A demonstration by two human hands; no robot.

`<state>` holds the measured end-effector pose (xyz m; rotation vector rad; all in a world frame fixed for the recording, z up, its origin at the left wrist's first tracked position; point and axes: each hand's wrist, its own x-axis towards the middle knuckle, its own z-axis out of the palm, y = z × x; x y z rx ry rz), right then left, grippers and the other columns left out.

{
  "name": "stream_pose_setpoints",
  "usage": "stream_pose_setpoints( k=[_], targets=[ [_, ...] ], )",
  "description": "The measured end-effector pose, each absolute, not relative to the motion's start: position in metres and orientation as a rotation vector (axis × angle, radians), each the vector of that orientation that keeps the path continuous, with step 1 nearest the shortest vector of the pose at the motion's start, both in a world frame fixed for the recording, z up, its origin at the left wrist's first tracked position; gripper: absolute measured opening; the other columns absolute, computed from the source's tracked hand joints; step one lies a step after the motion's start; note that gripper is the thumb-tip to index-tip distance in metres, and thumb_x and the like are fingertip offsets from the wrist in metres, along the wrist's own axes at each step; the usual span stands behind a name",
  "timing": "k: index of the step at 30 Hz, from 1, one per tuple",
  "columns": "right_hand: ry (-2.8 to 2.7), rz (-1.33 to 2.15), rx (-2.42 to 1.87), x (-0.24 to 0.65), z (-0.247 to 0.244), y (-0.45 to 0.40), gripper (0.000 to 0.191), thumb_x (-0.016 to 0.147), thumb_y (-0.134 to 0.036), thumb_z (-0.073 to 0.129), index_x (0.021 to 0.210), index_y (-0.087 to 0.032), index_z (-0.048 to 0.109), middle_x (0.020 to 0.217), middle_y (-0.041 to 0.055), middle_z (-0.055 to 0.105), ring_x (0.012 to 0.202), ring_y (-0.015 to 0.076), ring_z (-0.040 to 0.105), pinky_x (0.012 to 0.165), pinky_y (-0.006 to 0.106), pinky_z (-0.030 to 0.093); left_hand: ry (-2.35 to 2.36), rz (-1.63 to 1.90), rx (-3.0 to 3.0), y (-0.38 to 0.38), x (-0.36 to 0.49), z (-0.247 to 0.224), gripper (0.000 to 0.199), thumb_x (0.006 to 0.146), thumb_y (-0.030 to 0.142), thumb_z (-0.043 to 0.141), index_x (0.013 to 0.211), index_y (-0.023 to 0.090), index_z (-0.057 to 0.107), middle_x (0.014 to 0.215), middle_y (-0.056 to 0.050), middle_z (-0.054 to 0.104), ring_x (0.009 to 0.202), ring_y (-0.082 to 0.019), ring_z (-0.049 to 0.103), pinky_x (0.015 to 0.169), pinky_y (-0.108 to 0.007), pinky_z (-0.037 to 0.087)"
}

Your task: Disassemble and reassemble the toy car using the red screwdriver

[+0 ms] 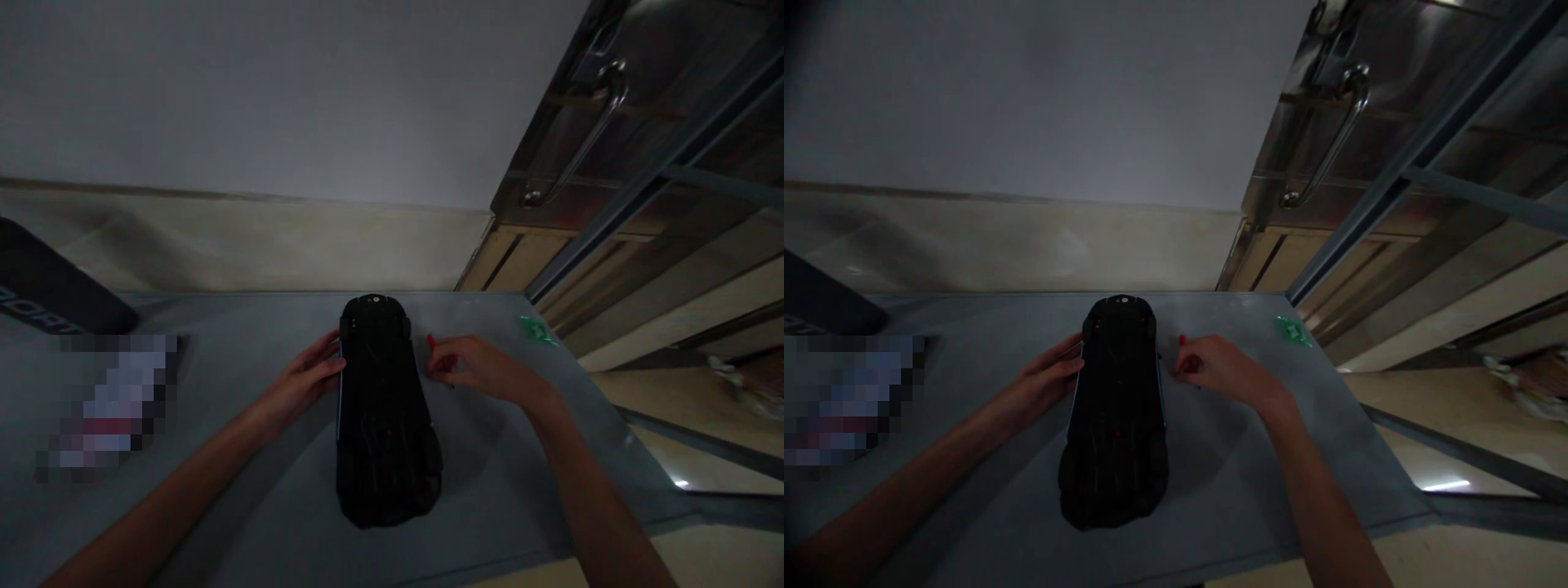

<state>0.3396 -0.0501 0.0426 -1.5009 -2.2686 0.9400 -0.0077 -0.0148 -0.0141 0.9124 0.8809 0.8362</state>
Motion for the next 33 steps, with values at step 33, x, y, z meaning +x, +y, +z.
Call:
stream_pose_setpoints(
  k=[33],
  targets=[
    [-2.334,0.746,-1.699,0.341,0.028,-0.055,0.012,0.107,-0.023,0.072,0.106,-0.024,0.084,0.101,0.0053,0.087,0.09,0.0245,0.082,0.086,0.036,0.06,0.877,0.828,0.899,-0.015,-0.007,-0.011,0.067,0.079,0.041,0.109,0.143,0.035,0.088,0.179,-0.008,0.07,0.176,-0.046,0.053,0.141,-0.061,0.05]
  ],
)
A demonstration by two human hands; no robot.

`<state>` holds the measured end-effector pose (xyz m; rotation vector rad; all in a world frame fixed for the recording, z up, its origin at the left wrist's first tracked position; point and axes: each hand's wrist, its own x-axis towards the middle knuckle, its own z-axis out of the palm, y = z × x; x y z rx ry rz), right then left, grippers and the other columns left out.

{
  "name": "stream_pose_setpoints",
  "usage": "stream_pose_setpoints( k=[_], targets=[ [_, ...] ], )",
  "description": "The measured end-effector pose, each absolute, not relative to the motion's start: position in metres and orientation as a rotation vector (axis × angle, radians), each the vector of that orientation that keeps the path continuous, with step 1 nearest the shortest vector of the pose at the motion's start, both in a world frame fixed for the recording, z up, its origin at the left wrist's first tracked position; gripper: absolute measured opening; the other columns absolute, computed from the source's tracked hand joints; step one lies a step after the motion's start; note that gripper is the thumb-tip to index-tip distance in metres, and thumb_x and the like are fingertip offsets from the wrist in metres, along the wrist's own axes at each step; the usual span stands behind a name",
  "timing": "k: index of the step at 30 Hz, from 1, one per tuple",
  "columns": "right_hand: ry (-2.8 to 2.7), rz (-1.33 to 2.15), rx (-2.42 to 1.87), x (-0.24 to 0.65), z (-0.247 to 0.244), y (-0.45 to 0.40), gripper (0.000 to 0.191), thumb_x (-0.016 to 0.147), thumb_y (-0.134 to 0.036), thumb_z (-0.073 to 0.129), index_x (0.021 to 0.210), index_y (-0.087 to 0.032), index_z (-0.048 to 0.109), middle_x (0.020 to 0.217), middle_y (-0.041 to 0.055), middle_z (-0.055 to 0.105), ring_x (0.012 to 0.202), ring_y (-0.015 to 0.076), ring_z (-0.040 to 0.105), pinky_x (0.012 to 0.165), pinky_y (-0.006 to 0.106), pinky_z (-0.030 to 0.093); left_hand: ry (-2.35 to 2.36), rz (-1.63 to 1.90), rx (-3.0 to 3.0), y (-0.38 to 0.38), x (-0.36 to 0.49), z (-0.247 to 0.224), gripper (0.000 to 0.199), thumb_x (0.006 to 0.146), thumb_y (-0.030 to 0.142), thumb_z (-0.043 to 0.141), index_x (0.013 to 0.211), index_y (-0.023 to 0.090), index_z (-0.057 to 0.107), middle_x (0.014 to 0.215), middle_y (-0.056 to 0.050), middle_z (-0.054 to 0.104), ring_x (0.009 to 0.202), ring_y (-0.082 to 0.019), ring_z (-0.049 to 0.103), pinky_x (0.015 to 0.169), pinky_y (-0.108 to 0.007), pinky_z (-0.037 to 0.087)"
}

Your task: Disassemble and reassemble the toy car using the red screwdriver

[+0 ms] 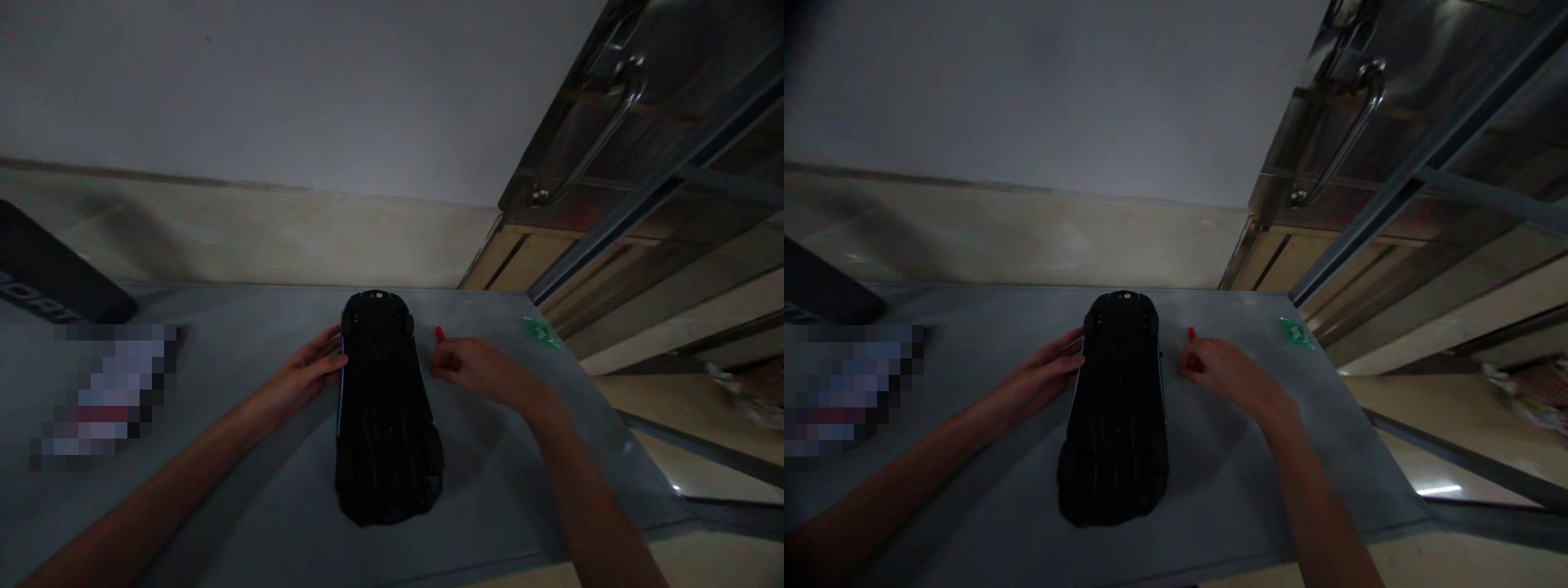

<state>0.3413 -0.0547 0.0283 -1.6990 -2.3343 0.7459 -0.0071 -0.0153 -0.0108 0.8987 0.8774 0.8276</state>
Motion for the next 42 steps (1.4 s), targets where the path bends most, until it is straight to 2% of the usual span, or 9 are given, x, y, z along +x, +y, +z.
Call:
stream_pose_setpoints(
  k=[8,13,18,23,27,34,37,42],
  targets=[
    [-2.362,0.71,-1.718,0.337,0.027,-0.056,0.013,0.107,-0.021,0.071,0.105,-0.023,0.084,0.104,0.0056,0.088,0.09,0.0236,0.081,0.083,0.034,0.057,0.886,0.825,0.883,-0.015,-0.007,-0.011,0.066,0.079,0.04,0.109,0.142,0.035,0.088,0.178,-0.007,0.071,0.174,-0.044,0.055,0.141,-0.058,0.049],
    [-2.374,0.665,-1.744,0.335,0.035,-0.055,0.013,0.108,-0.021,0.075,0.101,-0.023,0.087,0.105,0.0064,0.09,0.098,0.0271,0.084,0.089,0.037,0.056,0.861,0.819,0.891,-0.014,-0.009,-0.013,0.061,0.087,0.034,0.104,0.145,0.033,0.087,0.171,-0.007,0.076,0.17,-0.043,0.059,0.136,-0.056,0.053],
    [-2.401,0.596,-1.802,0.329,0.035,-0.058,0.013,0.104,-0.017,0.075,0.101,-0.023,0.086,0.105,0.0073,0.089,0.099,0.0277,0.084,0.089,0.037,0.057,0.879,0.808,0.863,-0.014,-0.01,-0.012,0.065,0.085,0.034,0.106,0.147,0.035,0.085,0.176,-0.005,0.072,0.173,-0.042,0.056,0.141,-0.056,0.048],
    [-2.396,0.584,-1.844,0.324,0.035,-0.058,0.014,0.103,-0.015,0.074,0.105,-0.022,0.086,0.106,0.0079,0.089,0.095,0.0255,0.083,0.086,0.034,0.057,0.901,0.814,0.867,-0.014,-0.009,-0.015,0.067,0.083,0.037,0.107,0.146,0.036,0.086,0.179,-0.005,0.07,0.178,-0.043,0.05,0.143,-0.057,0.046],
    [-2.392,0.517,-1.874,0.323,0.039,-0.06,0.011,0.106,-0.02,0.079,0.105,-0.023,0.089,0.103,0.008,0.091,0.094,0.0276,0.085,0.084,0.036,0.056,0.914,0.801,0.871,-0.017,-0.009,-0.01,0.069,0.084,0.037,0.106,0.15,0.034,0.084,0.181,-0.006,0.069,0.178,-0.044,0.049,0.145,-0.058,0.045],
    [-2.419,0.322,-1.913,0.315,0.038,-0.07,0.016,0.099,-0.01,0.076,0.098,-0.023,0.085,0.094,0.0059,0.088,0.086,0.0268,0.084,0.074,0.035,0.051,0.923,0.768,0.905,-0.021,-0.007,-0.001,0.077,0.087,0.044,0.105,0.158,0.035,0.079,0.186,-0.007,0.063,0.178,-0.045,0.049,0.146,-0.06,0.044],
    [-2.38,0.368,-1.861,0.316,0.035,-0.07,0.012,0.098,-0.013,0.074,0.097,-0.023,0.079,0.09,0.005,0.083,0.082,0.0248,0.08,0.073,0.035,0.05,0.92,0.778,0.926,-0.022,-0.007,-0.002,0.074,0.089,0.044,0.103,0.159,0.037,0.079,0.185,-0.005,0.064,0.179,-0.044,0.047,0.145,-0.058,0.046],
    [-2.251,0.649,-1.605,0.32,0.04,-0.068,0.012,0.11,-0.03,0.064,0.103,-0.025,0.072,0.091,0.0038,0.078,0.08,0.0223,0.074,0.078,0.036,0.053,0.948,0.775,0.918,-0.023,-0.006,0.002,0.073,0.091,0.039,0.1,0.16,0.035,0.078,0.18,-0.006,0.069,0.175,-0.043,0.055,0.143,-0.055,0.05]
  ],
)
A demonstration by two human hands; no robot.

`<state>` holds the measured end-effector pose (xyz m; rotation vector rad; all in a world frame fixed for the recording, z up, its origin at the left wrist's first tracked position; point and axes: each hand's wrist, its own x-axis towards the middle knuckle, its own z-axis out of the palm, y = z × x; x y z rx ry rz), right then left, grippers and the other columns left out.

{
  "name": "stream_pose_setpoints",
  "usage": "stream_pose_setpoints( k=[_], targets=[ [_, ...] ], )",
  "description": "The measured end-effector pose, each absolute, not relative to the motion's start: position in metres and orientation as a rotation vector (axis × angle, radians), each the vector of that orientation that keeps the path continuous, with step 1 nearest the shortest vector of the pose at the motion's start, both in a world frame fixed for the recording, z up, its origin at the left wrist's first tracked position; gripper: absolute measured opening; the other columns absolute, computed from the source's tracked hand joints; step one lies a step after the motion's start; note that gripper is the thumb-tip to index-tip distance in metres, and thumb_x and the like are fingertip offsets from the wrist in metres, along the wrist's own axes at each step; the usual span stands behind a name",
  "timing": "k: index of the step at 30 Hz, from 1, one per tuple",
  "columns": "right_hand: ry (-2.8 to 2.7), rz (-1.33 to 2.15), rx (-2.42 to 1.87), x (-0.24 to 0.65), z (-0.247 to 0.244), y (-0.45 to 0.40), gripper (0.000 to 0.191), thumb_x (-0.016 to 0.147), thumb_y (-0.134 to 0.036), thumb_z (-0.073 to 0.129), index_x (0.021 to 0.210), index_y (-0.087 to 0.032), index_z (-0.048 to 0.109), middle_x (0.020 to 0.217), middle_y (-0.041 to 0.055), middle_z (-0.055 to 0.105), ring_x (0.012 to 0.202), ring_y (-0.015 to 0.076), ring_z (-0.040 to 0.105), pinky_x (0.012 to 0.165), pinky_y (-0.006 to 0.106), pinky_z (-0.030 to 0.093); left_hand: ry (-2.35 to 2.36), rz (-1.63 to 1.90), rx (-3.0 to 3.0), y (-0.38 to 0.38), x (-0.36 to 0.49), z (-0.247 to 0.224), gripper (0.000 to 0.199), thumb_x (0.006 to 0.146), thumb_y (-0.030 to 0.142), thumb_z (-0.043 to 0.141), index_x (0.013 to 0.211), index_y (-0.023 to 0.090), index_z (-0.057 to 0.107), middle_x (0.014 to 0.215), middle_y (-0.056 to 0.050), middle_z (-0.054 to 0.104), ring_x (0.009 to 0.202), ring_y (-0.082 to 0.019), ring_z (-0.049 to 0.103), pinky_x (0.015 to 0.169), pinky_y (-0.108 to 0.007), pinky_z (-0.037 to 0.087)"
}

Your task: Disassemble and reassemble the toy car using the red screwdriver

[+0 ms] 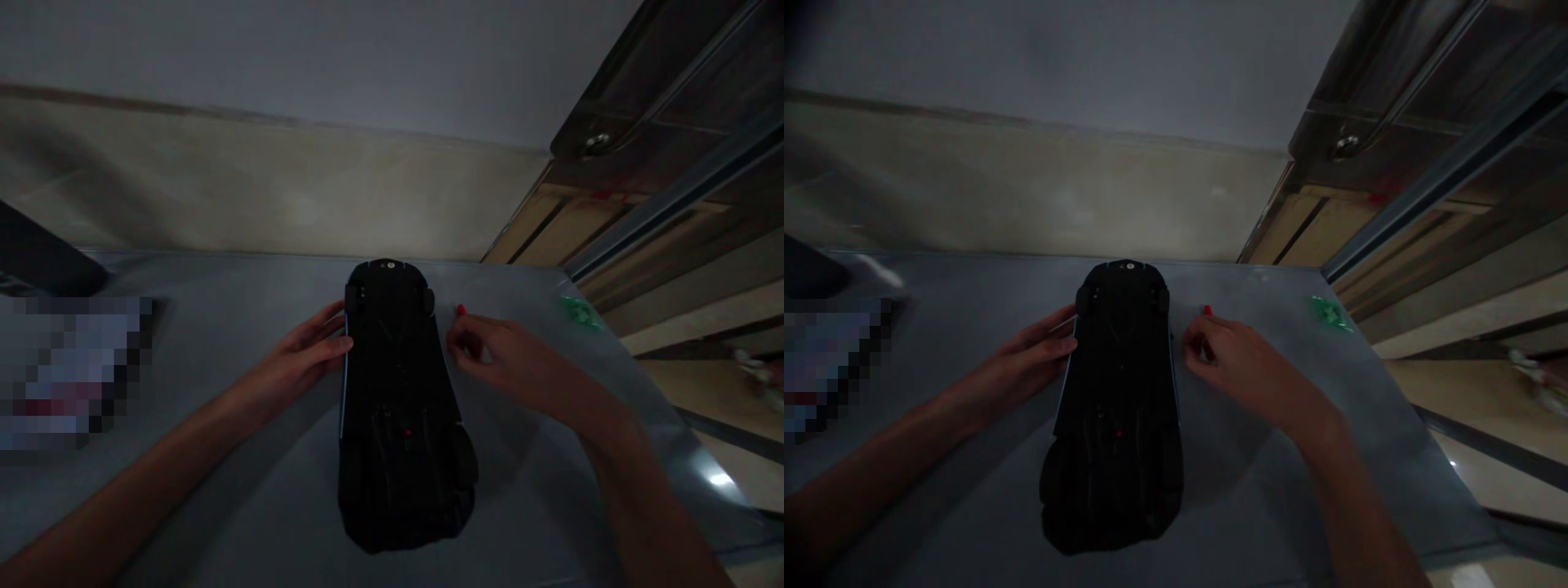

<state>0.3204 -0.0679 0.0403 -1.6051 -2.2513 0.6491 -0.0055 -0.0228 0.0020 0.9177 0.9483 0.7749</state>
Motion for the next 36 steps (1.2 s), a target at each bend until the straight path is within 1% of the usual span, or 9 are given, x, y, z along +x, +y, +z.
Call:
stream_pose_setpoints(
  k=[3,7,13,16,19,23,30,33,36],
  targets=[
    [-2.177,0.744,-1.514,0.319,0.047,-0.069,0.022,0.116,-0.041,0.058,0.106,-0.026,0.07,0.098,0.005,0.078,0.085,0.0234,0.075,0.082,0.038,0.055,0.937,0.772,0.923,-0.022,-0.005,0.004,0.072,0.092,0.035,0.098,0.161,0.034,0.077,0.178,-0.006,0.071,0.172,-0.041,0.059,0.142,-0.055,0.051],
    [-2.146,0.812,-1.454,0.317,0.051,-0.071,0.03,0.12,-0.05,0.056,0.108,-0.026,0.069,0.104,0.005,0.078,0.092,0.0243,0.074,0.087,0.038,0.056,0.906,0.78,0.952,-0.022,-0.005,0.002,0.072,0.093,0.036,0.098,0.162,0.036,0.078,0.175,-0.007,0.073,0.173,-0.043,0.057,0.142,-0.056,0.051],
    [-2.137,0.918,-1.433,0.317,0.057,-0.073,0.035,0.122,-0.056,0.055,0.107,-0.027,0.068,0.102,0.0037,0.073,0.086,0.0222,0.067,0.089,0.037,0.056,0.947,0.766,0.946,-0.021,-0.006,0.003,0.081,0.091,0.037,0.099,0.167,0.037,0.074,0.176,-0.006,0.072,0.172,-0.043,0.058,0.144,-0.06,0.047],
    [-2.138,0.979,-1.444,0.315,0.063,-0.074,0.038,0.123,-0.058,0.053,0.107,-0.027,0.068,0.1,0.0034,0.072,0.084,0.0226,0.066,0.09,0.039,0.057,0.939,0.767,0.942,-0.021,-0.005,0.004,0.08,0.091,0.035,0.098,0.168,0.035,0.074,0.173,-0.008,0.075,0.169,-0.043,0.061,0.143,-0.06,0.048],
    [-2.144,1.008,-1.444,0.314,0.065,-0.075,0.041,0.123,-0.061,0.05,0.106,-0.027,0.067,0.099,0.0036,0.072,0.085,0.0235,0.067,0.092,0.041,0.058,0.927,0.786,0.944,-0.022,-0.004,0.004,0.077,0.092,0.033,0.097,0.166,0.033,0.075,0.172,-0.01,0.076,0.17,-0.042,0.061,0.143,-0.059,0.049],
    [-2.157,1.004,-1.449,0.314,0.065,-0.075,0.044,0.122,-0.065,0.052,0.109,-0.027,0.07,0.098,0.0038,0.073,0.087,0.0241,0.069,0.088,0.039,0.057,0.944,0.784,0.95,-0.023,-0.002,0.007,0.074,0.094,0.032,0.095,0.165,0.031,0.076,0.171,-0.011,0.076,0.17,-0.042,0.061,0.144,-0.057,0.048],
    [-2.178,1.015,-1.444,0.314,0.066,-0.076,0.046,0.121,-0.067,0.057,0.107,-0.026,0.072,0.096,0.0024,0.074,0.084,0.0223,0.069,0.079,0.035,0.054,0.965,0.779,0.958,-0.025,-0.001,0.013,0.071,0.094,0.031,0.094,0.163,0.035,0.078,0.162,-0.007,0.082,0.163,-0.041,0.068,0.138,-0.055,0.055],
    [-2.175,1.004,-1.453,0.313,0.066,-0.075,0.048,0.121,-0.07,0.056,0.107,-0.027,0.072,0.094,0.0021,0.074,0.084,0.0229,0.07,0.079,0.036,0.054,0.945,0.769,0.979,-0.025,-0.001,0.013,0.071,0.095,0.033,0.094,0.165,0.034,0.076,0.165,-0.008,0.08,0.164,-0.042,0.067,0.139,-0.057,0.054],
    [-2.156,1.02,-1.458,0.311,0.066,-0.075,0.049,0.12,-0.072,0.055,0.105,-0.028,0.072,0.092,0.0017,0.074,0.085,0.0236,0.07,0.08,0.037,0.055,0.927,0.777,0.981,-0.025,-0.002,0.011,0.068,0.095,0.035,0.094,0.162,0.034,0.078,0.171,-0.008,0.076,0.168,-0.043,0.061,0.141,-0.058,0.052]
  ],
)
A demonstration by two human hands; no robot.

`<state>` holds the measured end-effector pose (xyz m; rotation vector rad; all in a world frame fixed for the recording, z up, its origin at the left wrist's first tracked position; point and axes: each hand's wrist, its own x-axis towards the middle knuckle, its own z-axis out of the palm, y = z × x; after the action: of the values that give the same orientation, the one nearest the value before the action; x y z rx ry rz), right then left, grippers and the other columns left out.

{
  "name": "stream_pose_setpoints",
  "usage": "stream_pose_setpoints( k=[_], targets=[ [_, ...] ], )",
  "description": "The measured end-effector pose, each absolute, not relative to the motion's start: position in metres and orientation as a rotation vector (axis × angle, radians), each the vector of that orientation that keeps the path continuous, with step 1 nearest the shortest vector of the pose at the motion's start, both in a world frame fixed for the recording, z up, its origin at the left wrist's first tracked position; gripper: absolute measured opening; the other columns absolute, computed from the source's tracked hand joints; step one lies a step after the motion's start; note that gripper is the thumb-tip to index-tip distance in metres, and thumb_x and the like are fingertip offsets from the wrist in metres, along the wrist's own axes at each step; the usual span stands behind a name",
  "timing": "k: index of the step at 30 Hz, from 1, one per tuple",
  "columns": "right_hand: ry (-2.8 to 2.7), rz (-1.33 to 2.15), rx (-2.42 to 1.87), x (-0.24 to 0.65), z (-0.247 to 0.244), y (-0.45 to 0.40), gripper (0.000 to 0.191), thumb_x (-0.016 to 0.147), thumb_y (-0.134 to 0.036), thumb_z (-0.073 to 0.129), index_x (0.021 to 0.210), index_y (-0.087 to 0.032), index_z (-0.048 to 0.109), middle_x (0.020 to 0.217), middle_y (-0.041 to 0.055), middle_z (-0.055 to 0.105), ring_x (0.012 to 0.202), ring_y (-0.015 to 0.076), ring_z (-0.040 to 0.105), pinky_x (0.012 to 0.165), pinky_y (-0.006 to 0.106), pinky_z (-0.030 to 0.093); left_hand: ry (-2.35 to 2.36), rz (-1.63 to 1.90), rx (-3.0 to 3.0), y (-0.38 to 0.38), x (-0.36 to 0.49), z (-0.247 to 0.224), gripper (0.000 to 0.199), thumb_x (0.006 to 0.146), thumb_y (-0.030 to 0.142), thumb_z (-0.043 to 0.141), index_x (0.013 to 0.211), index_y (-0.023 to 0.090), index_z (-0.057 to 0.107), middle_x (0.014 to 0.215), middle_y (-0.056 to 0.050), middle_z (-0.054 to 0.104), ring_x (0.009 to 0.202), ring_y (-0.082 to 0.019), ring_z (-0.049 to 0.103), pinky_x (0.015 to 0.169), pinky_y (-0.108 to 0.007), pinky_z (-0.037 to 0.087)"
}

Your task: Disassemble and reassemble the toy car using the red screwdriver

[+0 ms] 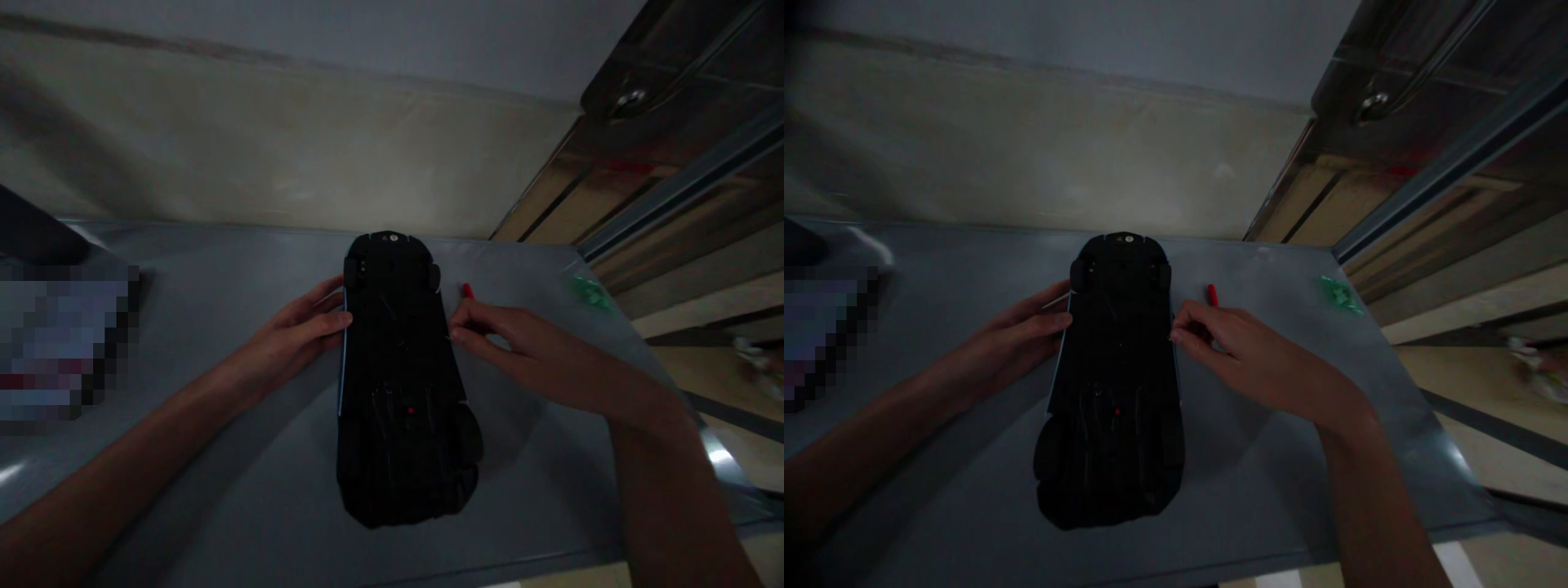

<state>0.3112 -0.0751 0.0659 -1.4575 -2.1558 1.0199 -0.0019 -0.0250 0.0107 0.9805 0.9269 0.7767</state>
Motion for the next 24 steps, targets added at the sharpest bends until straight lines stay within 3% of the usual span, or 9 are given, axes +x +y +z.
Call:
stream_pose_setpoints(
  k=[14,19,24],
  targets=[
    [-2.046,1.057,-1.491,0.3,0.064,-0.074,0.049,0.115,-0.073,0.063,0.09,-0.03,0.06,0.084,0.0014,0.07,0.077,0.0243,0.064,0.075,0.041,0.049,0.905,0.788,0.948,-0.024,-0.003,0.007,0.068,0.093,0.035,0.097,0.158,0.033,0.079,0.181,-0.007,0.068,0.176,-0.042,0.053,0.145,-0.057,0.046],
    [-2.029,1.03,-1.498,0.297,0.064,-0.073,0.052,0.113,-0.077,0.06,0.086,-0.032,0.057,0.082,0.0027,0.067,0.077,0.0263,0.062,0.076,0.045,0.051,0.898,0.805,0.934,-0.025,-0.002,0.009,0.061,0.094,0.031,0.095,0.153,0.032,0.082,0.175,-0.008,0.073,0.173,-0.041,0.056,0.142,-0.055,0.049],
    [-2.021,1.057,-1.513,0.296,0.066,-0.073,0.053,0.109,-0.079,0.064,0.086,-0.032,0.055,0.083,0.0035,0.067,0.08,0.0284,0.063,0.077,0.046,0.053,0.926,0.797,0.912,-0.024,-0.002,0.007,0.063,0.093,0.037,0.099,0.153,0.034,0.082,0.174,-0.004,0.075,0.176,-0.044,0.05,0.146,-0.059,0.042]
  ],
)
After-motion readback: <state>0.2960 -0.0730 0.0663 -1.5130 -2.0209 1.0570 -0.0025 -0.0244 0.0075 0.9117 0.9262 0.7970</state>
